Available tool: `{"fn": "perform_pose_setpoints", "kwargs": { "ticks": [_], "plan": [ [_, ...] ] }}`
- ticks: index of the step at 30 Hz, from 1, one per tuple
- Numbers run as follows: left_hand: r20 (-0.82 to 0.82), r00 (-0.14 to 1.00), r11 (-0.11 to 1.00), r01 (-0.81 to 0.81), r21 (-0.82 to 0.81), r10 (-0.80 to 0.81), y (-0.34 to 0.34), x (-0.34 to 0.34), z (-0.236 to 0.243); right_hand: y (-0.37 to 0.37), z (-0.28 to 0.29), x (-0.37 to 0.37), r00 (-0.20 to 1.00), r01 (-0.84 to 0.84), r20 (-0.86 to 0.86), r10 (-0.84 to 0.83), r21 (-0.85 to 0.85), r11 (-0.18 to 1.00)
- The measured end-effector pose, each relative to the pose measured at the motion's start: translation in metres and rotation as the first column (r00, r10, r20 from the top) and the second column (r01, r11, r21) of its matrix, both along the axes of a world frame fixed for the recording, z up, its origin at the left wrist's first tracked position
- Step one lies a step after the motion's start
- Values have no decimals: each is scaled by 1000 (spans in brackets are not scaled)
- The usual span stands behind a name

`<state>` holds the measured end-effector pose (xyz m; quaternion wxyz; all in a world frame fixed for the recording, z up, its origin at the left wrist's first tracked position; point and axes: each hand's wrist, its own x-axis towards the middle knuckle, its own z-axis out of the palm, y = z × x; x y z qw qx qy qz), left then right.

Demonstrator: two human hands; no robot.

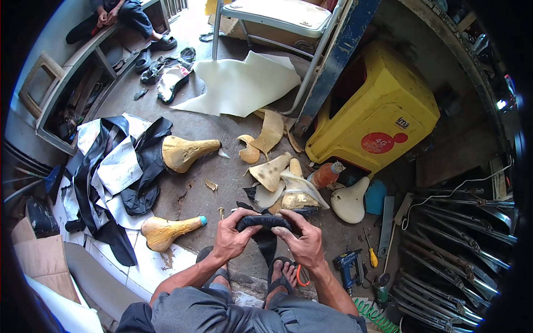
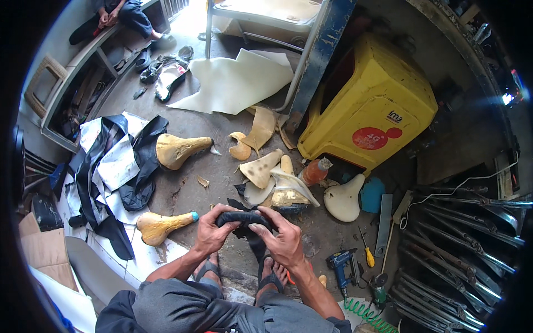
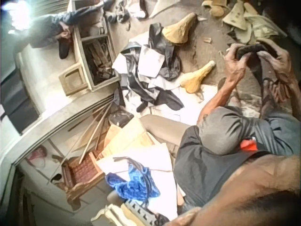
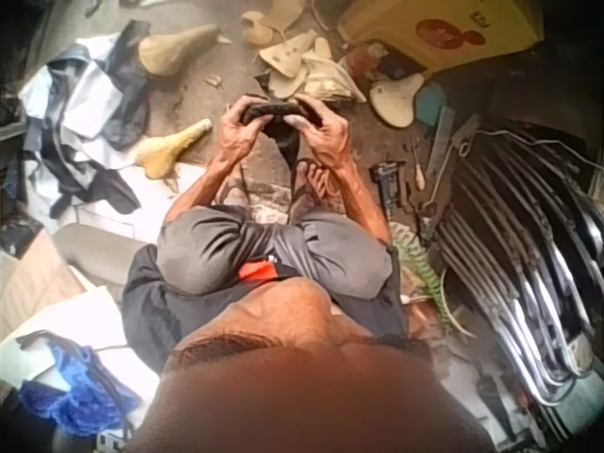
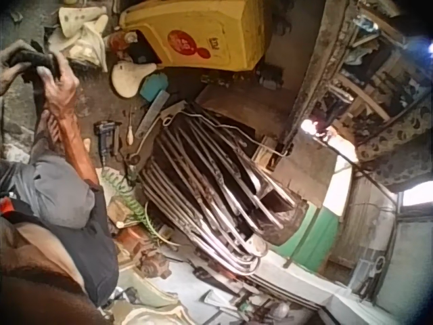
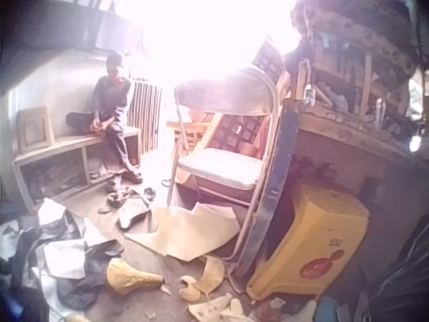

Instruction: The person reupholsters a bicycle seat by cutting excess fabric with shears, using a pneumatic stapler to secure the new covering, and smoothing the material by hand.

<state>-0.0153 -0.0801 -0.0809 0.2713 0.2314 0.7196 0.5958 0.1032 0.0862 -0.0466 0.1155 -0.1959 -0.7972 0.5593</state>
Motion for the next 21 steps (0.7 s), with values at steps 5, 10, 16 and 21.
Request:
{"fn": "perform_pose_setpoints", "kwargs": {
  "ticks": [5,10,16,21],
  "plan": [
    [72,992,984,-115,134,107,6,16,-4,-9,0,-5,990,91,-120,-70,175,980],
    [-47,999,997,6,80,-3,9,9,29,-2,0,-2,977,94,-209,-46,224,970],
    [-55,994,995,93,43,-90,10,0,32,1,10,-7,988,-14,-143,51,247,969],
    [553,828,986,-3,170,-93,15,6,16,2,-6,-1,987,159,-18,-158,64,985]
  ]
}}
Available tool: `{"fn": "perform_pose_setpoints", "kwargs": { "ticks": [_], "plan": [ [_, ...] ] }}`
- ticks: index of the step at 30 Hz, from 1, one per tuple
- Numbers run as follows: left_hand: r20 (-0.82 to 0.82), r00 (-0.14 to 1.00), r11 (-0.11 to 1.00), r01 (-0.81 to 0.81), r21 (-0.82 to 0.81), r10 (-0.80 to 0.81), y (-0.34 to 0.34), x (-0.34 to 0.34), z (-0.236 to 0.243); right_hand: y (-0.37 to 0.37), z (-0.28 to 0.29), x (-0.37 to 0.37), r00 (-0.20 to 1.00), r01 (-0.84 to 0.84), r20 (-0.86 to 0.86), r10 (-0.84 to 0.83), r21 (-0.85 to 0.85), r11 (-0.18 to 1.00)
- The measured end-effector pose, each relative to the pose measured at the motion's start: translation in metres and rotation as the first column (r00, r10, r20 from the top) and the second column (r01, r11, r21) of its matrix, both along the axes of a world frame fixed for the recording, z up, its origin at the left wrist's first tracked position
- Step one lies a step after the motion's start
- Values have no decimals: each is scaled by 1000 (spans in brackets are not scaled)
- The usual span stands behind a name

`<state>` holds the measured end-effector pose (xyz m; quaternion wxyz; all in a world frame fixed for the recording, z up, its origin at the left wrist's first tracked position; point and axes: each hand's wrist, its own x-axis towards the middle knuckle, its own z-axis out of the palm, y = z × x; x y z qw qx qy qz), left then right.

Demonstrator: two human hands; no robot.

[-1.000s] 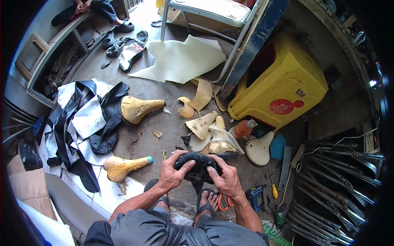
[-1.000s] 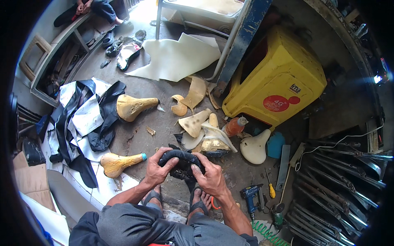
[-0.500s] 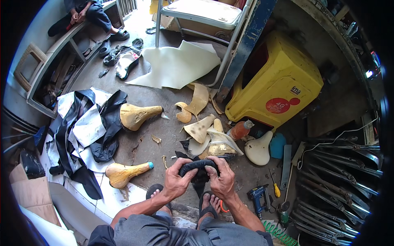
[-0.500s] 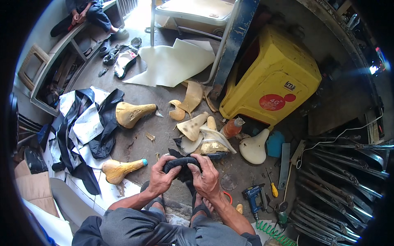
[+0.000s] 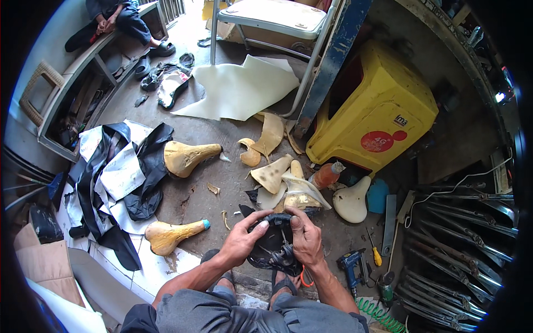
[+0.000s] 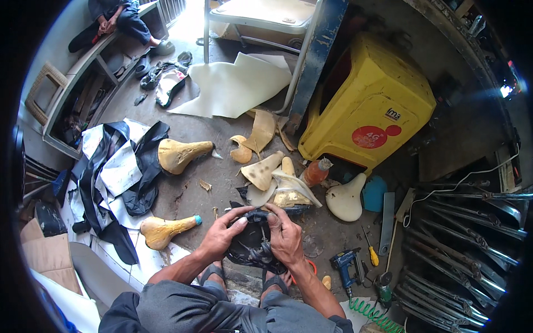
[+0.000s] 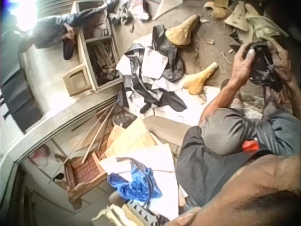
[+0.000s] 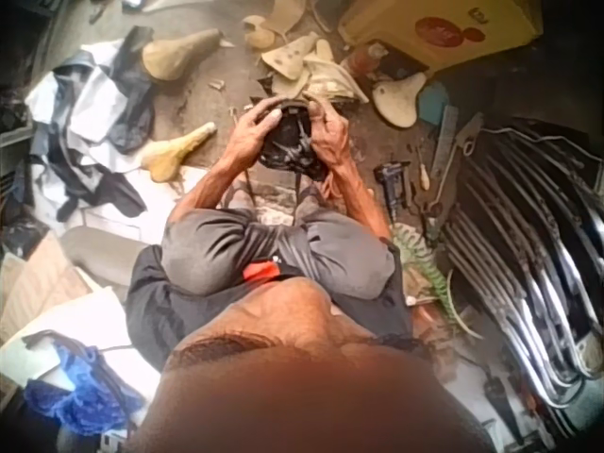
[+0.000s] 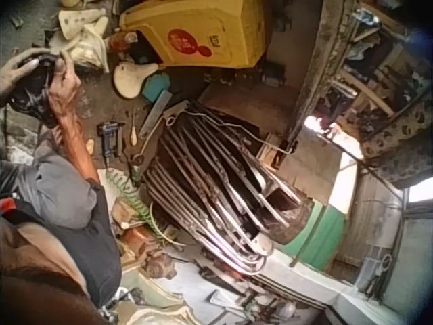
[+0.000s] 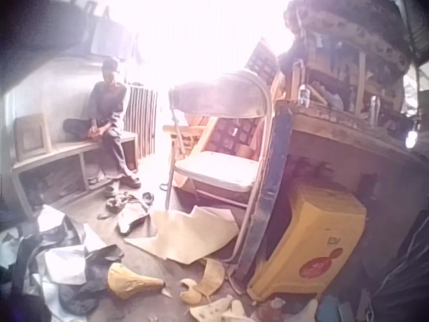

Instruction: The person reupholsters a bicycle seat by cutting excess fabric with shears, using a pneumatic stapler to secure the new covering, and smoothing the material by hand.

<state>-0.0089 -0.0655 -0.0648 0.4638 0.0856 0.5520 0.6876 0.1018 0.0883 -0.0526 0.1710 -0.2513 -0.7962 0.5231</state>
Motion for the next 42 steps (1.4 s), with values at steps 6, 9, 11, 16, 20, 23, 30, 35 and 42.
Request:
{"fn": "perform_pose_setpoints", "kwargs": {
  "ticks": [6,9,11,16,20,23,30,35,42],
  "plan": [
    [131,978,982,175,-76,-164,-8,0,-21,-3,-13,4,987,-36,156,39,-21,999],
    [69,979,969,198,-148,-189,-8,-1,-23,-5,-9,2,983,-42,177,50,-47,998],
    [64,980,970,197,-145,-189,-7,-1,-21,-6,-6,1,984,-38,170,44,-38,999],
    [-680,707,972,46,-232,-195,-3,-3,-11,-8,-3,1,973,1,232,4,-24,1000],
    [-833,478,955,39,-295,-277,-3,-3,-9,-9,-1,2,970,-6,244,4,7,1000],
    [-898,340,956,15,-292,-280,-1,-2,-12,-10,0,3,970,-9,243,2,30,999],
    [-662,714,932,-37,-361,-228,-1,-6,-28,-11,-13,3,958,30,286,-22,-24,999],
    [-660,717,956,31,-292,-224,-2,-11,-26,-6,-18,3,957,60,290,-33,-84,995],
    [-759,442,875,162,-457,-478,0,-16,-10,-11,-6,-1,920,43,391,-25,-38,998]
  ]
}}
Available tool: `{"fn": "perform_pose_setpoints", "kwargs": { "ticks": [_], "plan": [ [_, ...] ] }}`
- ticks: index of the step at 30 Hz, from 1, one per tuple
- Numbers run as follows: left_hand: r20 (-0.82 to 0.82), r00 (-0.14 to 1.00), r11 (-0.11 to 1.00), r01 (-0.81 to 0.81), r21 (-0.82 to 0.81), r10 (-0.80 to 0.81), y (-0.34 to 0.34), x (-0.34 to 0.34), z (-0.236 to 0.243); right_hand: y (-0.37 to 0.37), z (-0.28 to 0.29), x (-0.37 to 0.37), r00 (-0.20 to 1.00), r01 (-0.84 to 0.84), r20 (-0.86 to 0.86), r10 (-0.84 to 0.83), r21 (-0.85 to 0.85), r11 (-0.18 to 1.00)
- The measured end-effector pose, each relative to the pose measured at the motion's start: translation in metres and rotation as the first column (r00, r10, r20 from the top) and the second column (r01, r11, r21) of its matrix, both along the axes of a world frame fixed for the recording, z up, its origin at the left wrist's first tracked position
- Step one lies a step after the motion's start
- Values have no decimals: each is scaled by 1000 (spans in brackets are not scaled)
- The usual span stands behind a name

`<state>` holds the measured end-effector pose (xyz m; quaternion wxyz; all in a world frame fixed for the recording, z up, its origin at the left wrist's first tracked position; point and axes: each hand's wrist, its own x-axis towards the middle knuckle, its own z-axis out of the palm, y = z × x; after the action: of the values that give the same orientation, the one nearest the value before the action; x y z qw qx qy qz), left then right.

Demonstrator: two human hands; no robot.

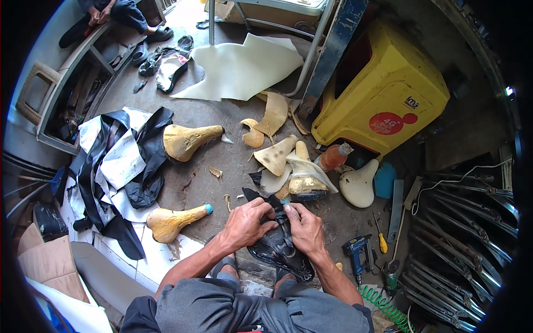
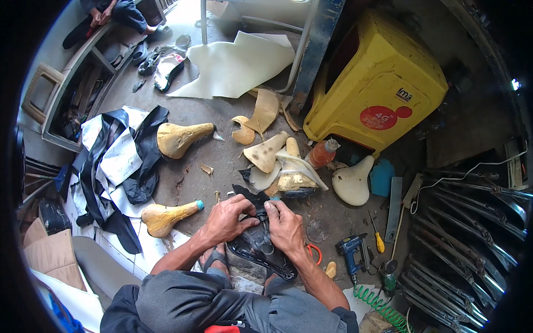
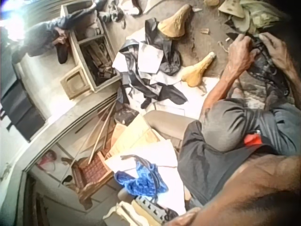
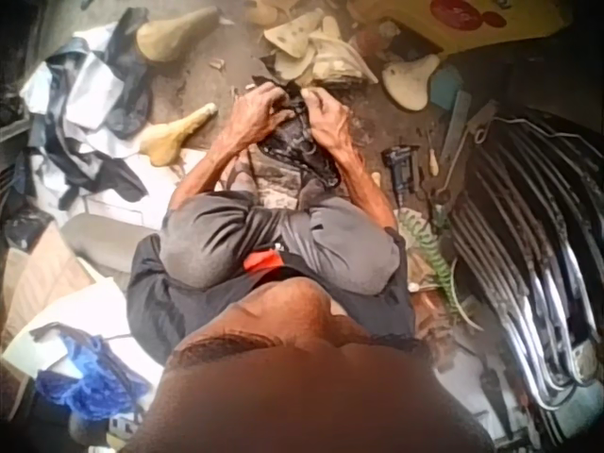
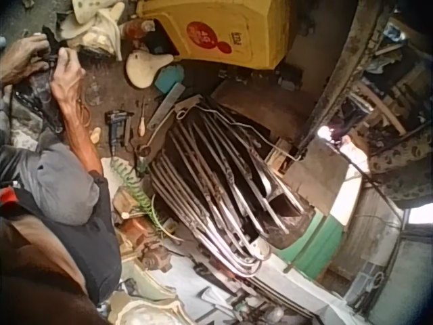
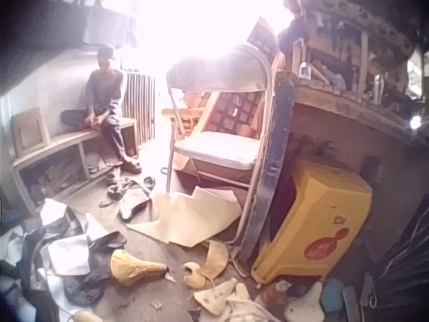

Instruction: The person reupholsters a bicycle seat by cutting excess fabric with shears, using a pneumatic stapler to secure the new covering, and smoothing the material by hand.

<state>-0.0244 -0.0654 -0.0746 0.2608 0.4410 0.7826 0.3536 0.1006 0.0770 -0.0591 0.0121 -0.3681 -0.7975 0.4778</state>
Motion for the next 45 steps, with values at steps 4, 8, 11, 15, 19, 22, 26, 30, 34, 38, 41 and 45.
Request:
{"fn": "perform_pose_setpoints", "kwargs": {
  "ticks": [4,8,11,15,19,22,26,30,34,38,41,45],
  "plan": [
    [-102,995,1000,21,-1,-21,1,2,-2,0,-2,0,999,-3,-33,3,10,1000],
    [-154,987,998,53,-16,-55,3,2,-4,-1,0,0,1000,5,-2,-5,7,1000],
    [-4,1000,999,3,39,-3,1,0,-19,0,1,-1,999,10,30,-9,-21,1000],
    [132,991,999,-31,34,27,1,-5,-26,3,-3,-2,1000,21,16,-20,-28,999],
    [230,972,999,-52,7,49,-1,-6,-27,3,-6,-2,999,24,40,-22,-47,999],
    [202,979,999,-40,29,33,-1,-5,-28,3,-9,-2,998,27,50,-25,-52,998],
    [36,998,998,43,56,-45,1,-4,-15,1,-6,-2,999,27,44,-26,-37,999],
    [9,998,998,58,21,-58,3,-6,-10,-1,-6,-1,999,26,37,-25,-23,999],
    [-118,988,995,98,-6,-98,3,-3,-3,-1,-7,-1,999,29,20,-29,-23,999],
    [-180,974,990,143,10,-139,3,-4,-7,-1,-13,2,1000,30,1,-30,-6,1000],
    [-244,952,981,193,11,-185,2,-4,-9,-2,-14,2,999,35,-6,-35,9,999],
    [-302,916,962,271,-20,-264,2,-8,-12,-3,-15,3,999,53,-12,-53,-4,999]
  ]
}}
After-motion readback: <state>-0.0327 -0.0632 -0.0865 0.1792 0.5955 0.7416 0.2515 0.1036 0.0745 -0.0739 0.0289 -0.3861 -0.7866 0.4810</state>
